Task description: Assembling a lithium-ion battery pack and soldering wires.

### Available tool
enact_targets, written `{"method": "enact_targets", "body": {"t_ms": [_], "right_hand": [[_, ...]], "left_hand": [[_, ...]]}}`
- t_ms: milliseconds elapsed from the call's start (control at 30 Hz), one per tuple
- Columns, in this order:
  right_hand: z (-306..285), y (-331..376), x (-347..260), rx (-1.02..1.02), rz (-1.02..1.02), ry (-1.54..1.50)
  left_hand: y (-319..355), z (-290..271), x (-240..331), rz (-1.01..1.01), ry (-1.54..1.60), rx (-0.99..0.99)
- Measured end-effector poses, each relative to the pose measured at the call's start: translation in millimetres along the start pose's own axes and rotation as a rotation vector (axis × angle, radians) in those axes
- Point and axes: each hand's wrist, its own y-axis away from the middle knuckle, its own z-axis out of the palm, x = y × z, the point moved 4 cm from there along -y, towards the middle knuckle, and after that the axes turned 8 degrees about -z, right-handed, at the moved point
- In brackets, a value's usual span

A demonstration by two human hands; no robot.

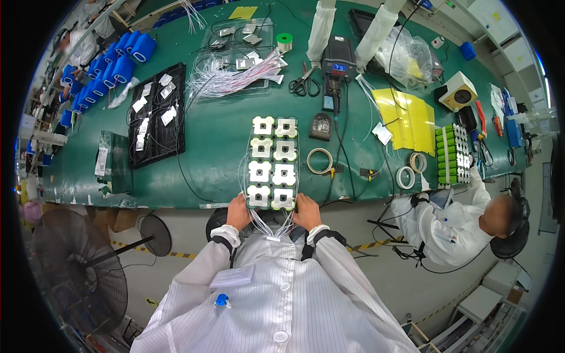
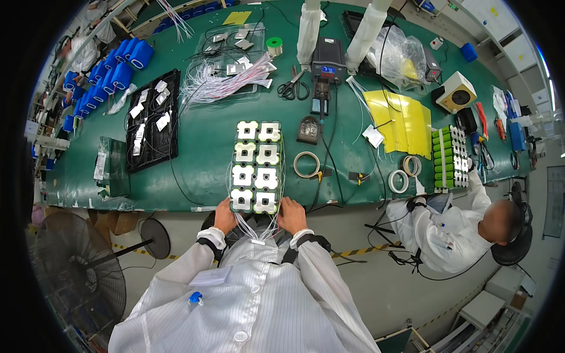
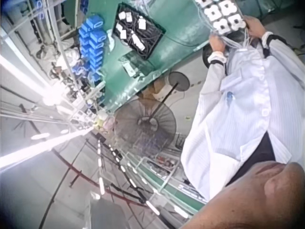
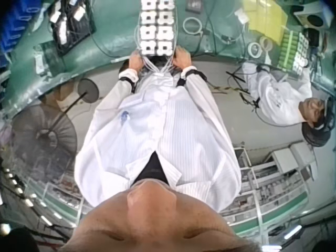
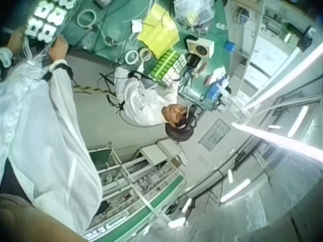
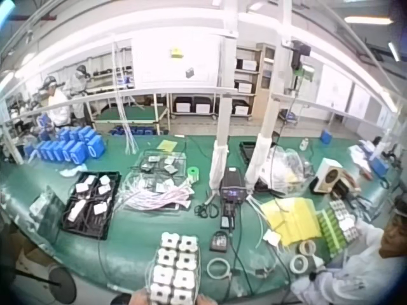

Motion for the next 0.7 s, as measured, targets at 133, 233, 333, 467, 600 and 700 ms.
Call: {"method": "enact_targets", "body": {"t_ms": [133, 233, 333, 467, 600, 700], "right_hand": [[3.3, 0.5, -8.1, 0.012, 0.095, -0.007], [-3.0, 1.6, -12.4, 0.074, 0.103, -0.026], [-15.3, 5.0, 5.9, -0.036, 0.183, -0.066], [-28.0, -0.2, 37.6, 0.084, 0.478, -0.445], [-36.8, -29.0, 19.4, 0.241, 0.718, -1.005], [-33.9, -49.8, 6.8, 0.274, 0.743, -1.116]], "left_hand": [[3.0, 0.5, -8.9, -0.047, 0.043, 0.02], [-3.3, -8.4, -3.7, -0.122, 0.139, -0.113], [-9.6, -22.2, -28.4, -0.21, 0.054, -0.309], [-23.8, -44.7, -58.9, -0.382, 0.314, -0.175], [-67.4, -65.4, -31.9, -0.565, 0.802, -0.116], [-101.2, -83.3, 22.9, -0.559, 0.819, -0.168]]}}
